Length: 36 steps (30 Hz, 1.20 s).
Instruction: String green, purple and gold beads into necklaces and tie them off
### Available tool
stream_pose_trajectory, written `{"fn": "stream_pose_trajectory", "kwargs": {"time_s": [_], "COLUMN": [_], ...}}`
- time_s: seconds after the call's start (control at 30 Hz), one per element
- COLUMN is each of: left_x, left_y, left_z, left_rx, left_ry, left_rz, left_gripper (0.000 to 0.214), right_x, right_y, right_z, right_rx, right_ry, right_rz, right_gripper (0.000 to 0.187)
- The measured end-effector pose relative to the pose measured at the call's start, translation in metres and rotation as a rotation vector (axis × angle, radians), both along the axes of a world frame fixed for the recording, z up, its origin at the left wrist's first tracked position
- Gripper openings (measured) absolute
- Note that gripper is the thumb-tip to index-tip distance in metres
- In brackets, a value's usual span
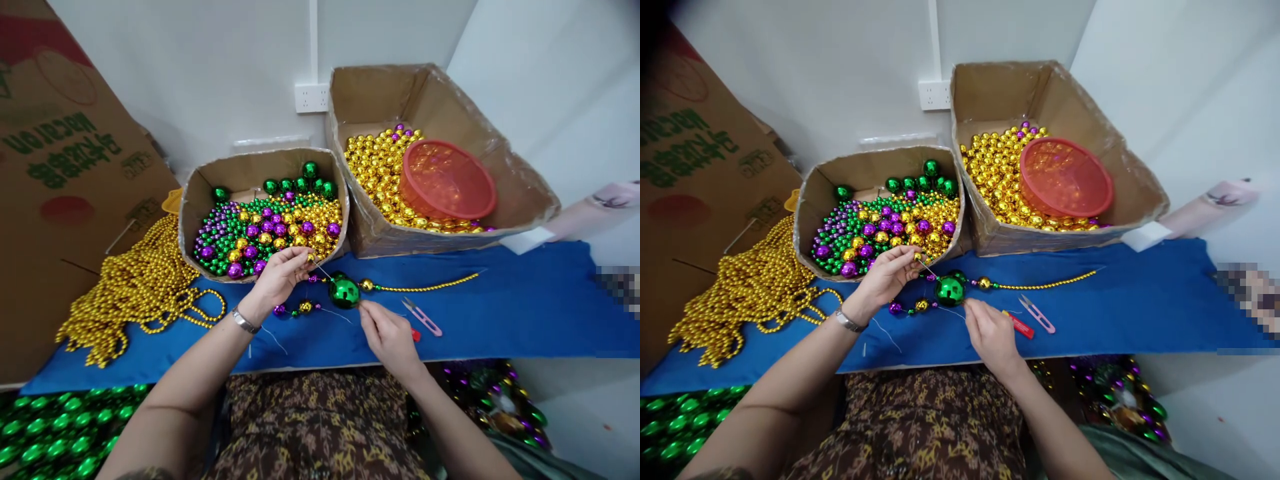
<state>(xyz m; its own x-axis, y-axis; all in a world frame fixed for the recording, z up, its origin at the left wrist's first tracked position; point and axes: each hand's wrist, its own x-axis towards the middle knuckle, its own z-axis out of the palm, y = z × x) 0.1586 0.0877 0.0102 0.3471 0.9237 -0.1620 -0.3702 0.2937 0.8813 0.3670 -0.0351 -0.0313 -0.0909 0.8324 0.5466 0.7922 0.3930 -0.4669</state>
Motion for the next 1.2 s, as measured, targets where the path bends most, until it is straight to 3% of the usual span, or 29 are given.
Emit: {"fn": "stream_pose_trajectory", "kwargs": {"time_s": [0.2, 0.33, 0.5, 0.63, 0.7, 0.8, 0.93, 1.0, 1.07, 1.2], "left_x": [0.002, 0.008, 0.017, 0.016, 0.015, 0.015, 0.019, 0.018, 0.015, 0.0], "left_y": [-0.004, -0.014, -0.03, -0.036, -0.036, -0.035, -0.037, -0.04, -0.043, -0.045], "left_z": [0.002, 0.002, -0.018, -0.033, -0.028, 0.0, 0.045, 0.056, 0.056, 0.034], "left_rx": [0.042, 0.195, 0.292, 0.438, 0.545, 0.655, 0.676, 0.659, 0.642, 0.573], "left_ry": [0.05, 0.168, 0.334, 0.512, 0.56, 0.549, 0.448, 0.41, 0.39, 0.418], "left_rz": [0.038, 0.069, -0.015, -0.065, -0.084, -0.102, -0.054, -0.008, 0.007, -0.058], "left_gripper": [0.026, 0.028, 0.026, 0.025, 0.022, 0.017, 0.009, 0.008, 0.009, 0.02], "right_x": [0.004, 0.002, -0.004, 0.005, 0.011, 0.012, -0.003, -0.011, -0.015, -0.011], "right_y": [0.0, 0.0, 0.001, 0.002, 0.002, 0.007, 0.016, 0.018, 0.018, 0.016], "right_z": [-0.005, -0.011, -0.038, -0.057, -0.052, -0.029, 0.005, 0.013, 0.013, 0.005], "right_rx": [0.026, 0.055, -0.076, -0.194, -0.209, -0.181, -0.119, -0.119, -0.136, -0.142], "right_ry": [-0.075, -0.152, -0.061, -0.134, -0.158, -0.058, 0.123, 0.181, 0.226, 0.252], "right_rz": [-0.014, -0.044, -0.051, -0.027, -0.034, -0.028, 0.072, 0.118, 0.142, 0.153], "right_gripper": [0.02, 0.021, 0.023, 0.023, 0.021, 0.023, 0.027, 0.023, 0.02, 0.02]}}
